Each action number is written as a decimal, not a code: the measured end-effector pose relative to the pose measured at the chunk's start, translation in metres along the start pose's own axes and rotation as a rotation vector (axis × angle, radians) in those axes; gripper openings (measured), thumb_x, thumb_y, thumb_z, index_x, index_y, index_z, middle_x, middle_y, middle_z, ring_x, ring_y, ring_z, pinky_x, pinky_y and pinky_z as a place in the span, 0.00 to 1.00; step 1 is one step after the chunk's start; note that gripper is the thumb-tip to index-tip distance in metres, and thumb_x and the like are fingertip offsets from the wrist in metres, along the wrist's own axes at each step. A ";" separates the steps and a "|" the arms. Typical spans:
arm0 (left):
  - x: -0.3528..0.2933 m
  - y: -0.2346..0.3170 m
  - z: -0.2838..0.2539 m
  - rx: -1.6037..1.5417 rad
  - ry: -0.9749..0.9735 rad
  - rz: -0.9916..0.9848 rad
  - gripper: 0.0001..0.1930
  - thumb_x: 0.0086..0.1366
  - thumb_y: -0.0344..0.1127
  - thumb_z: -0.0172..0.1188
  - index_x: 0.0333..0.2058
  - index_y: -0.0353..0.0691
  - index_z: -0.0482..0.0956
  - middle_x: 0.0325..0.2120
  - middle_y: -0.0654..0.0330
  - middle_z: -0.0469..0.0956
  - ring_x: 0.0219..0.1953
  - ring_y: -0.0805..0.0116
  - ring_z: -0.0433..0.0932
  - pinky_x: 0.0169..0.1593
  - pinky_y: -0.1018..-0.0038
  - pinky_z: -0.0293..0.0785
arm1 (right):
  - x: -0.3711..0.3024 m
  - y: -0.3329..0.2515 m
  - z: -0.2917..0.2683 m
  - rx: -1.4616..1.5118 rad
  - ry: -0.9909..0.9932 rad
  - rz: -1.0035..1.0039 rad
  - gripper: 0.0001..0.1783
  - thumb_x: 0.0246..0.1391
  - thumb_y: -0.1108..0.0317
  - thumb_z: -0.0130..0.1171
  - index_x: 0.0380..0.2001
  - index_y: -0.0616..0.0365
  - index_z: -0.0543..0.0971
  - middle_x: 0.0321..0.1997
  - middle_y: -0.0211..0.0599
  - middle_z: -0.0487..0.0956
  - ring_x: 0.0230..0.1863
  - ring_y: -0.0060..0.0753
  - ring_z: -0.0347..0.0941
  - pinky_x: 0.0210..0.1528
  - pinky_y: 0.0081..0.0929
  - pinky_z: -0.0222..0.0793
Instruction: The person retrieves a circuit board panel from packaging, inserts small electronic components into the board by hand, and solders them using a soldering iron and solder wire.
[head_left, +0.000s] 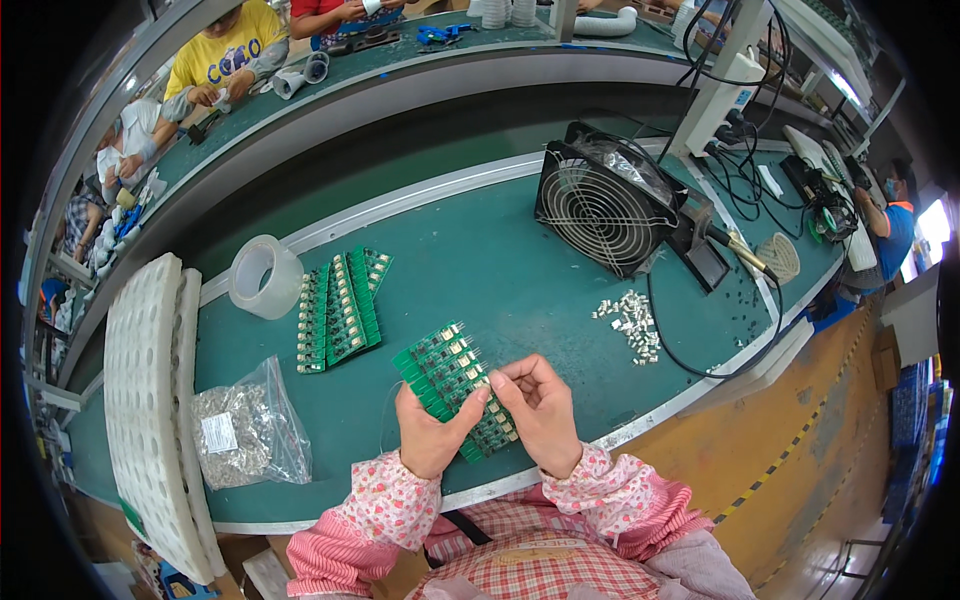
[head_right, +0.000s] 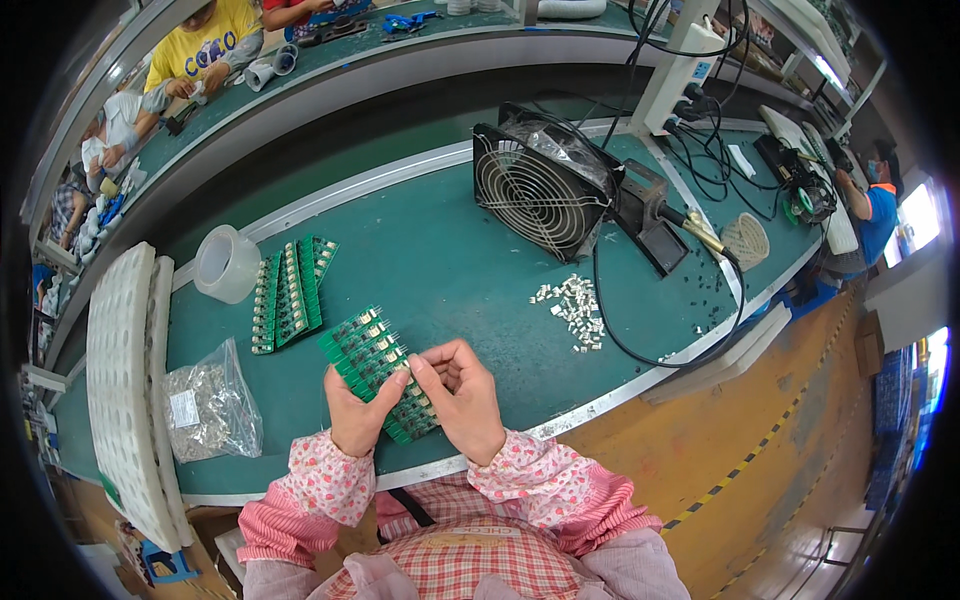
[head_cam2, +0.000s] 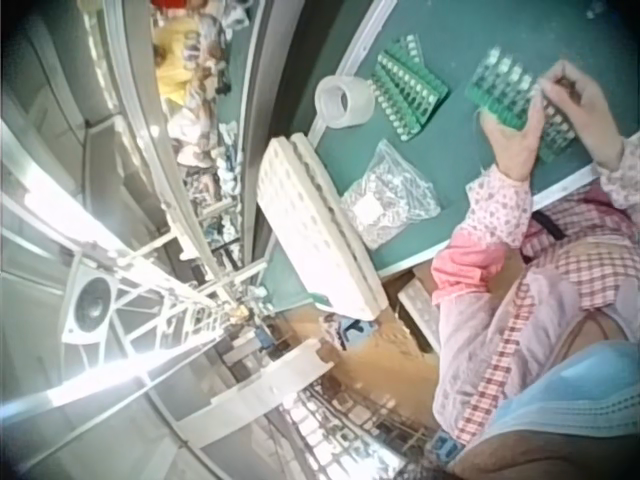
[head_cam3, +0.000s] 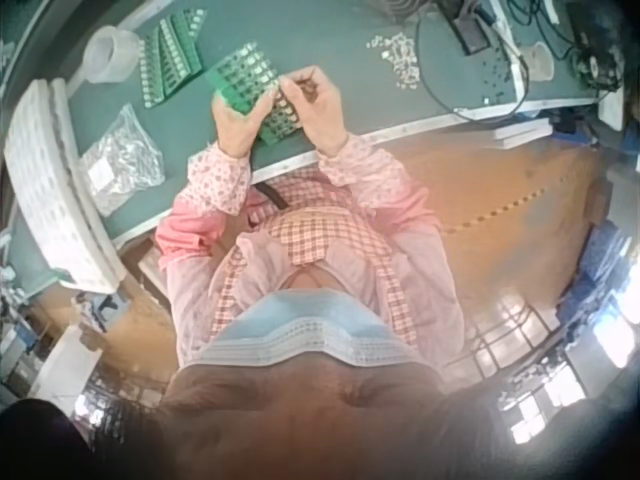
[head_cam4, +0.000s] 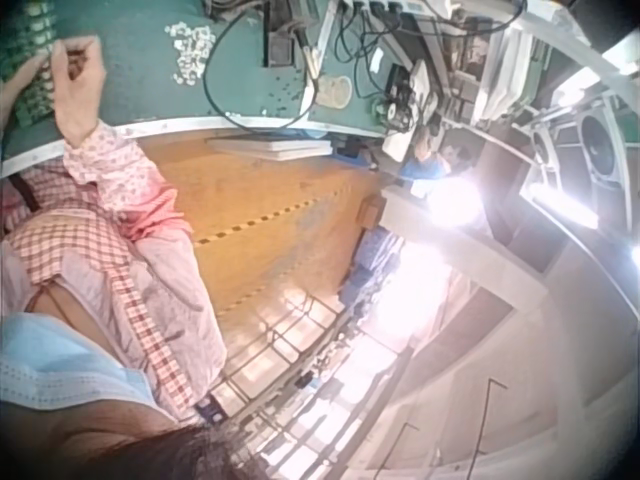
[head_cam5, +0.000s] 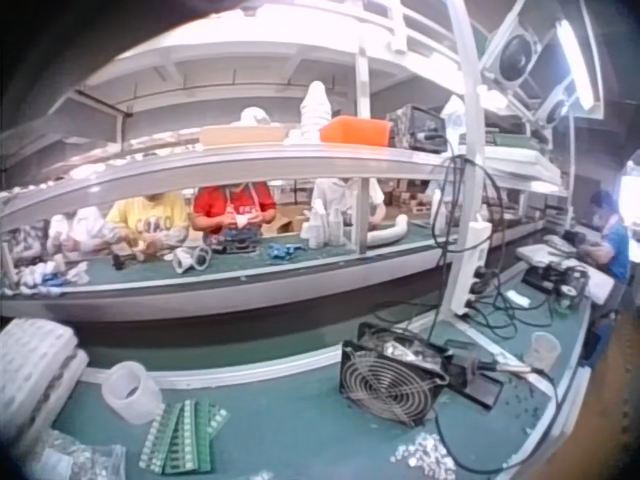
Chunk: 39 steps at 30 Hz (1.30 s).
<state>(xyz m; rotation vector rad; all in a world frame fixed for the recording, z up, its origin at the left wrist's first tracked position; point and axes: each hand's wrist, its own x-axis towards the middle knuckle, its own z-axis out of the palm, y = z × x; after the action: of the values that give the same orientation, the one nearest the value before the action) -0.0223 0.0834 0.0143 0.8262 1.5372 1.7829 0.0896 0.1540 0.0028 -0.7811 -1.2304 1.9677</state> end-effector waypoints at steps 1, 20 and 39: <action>0.000 0.000 0.001 -0.001 -0.002 0.000 0.10 0.53 0.24 0.65 0.35 0.35 0.76 0.29 0.64 0.79 0.30 0.79 0.76 0.34 0.80 0.73 | -0.001 0.001 0.000 -0.017 0.004 -0.008 0.07 0.58 0.71 0.56 0.35 0.63 0.71 0.33 0.29 0.74 0.36 0.14 0.69 0.39 0.14 0.65; 0.009 -0.002 -0.007 -0.178 -0.011 -0.186 0.14 0.55 0.23 0.62 0.40 0.37 0.71 0.31 0.62 0.76 0.31 0.73 0.77 0.36 0.76 0.75 | 0.026 -0.041 -0.087 -1.272 0.281 -0.651 0.13 0.43 0.70 0.65 0.34 0.58 0.75 0.32 0.35 0.74 0.34 0.35 0.70 0.36 0.29 0.67; 0.007 -0.006 -0.005 -0.245 -0.088 -0.239 0.14 0.56 0.24 0.63 0.41 0.35 0.72 0.33 0.62 0.78 0.34 0.75 0.77 0.39 0.77 0.74 | 0.019 -0.043 -0.073 -0.970 0.070 -0.479 0.08 0.46 0.76 0.63 0.32 0.61 0.77 0.27 0.39 0.77 0.27 0.35 0.74 0.32 0.29 0.70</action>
<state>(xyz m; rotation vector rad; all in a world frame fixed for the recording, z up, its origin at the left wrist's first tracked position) -0.0303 0.0866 0.0082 0.5682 1.2719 1.6925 0.1447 0.2205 0.0126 -0.8620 -2.1097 0.8902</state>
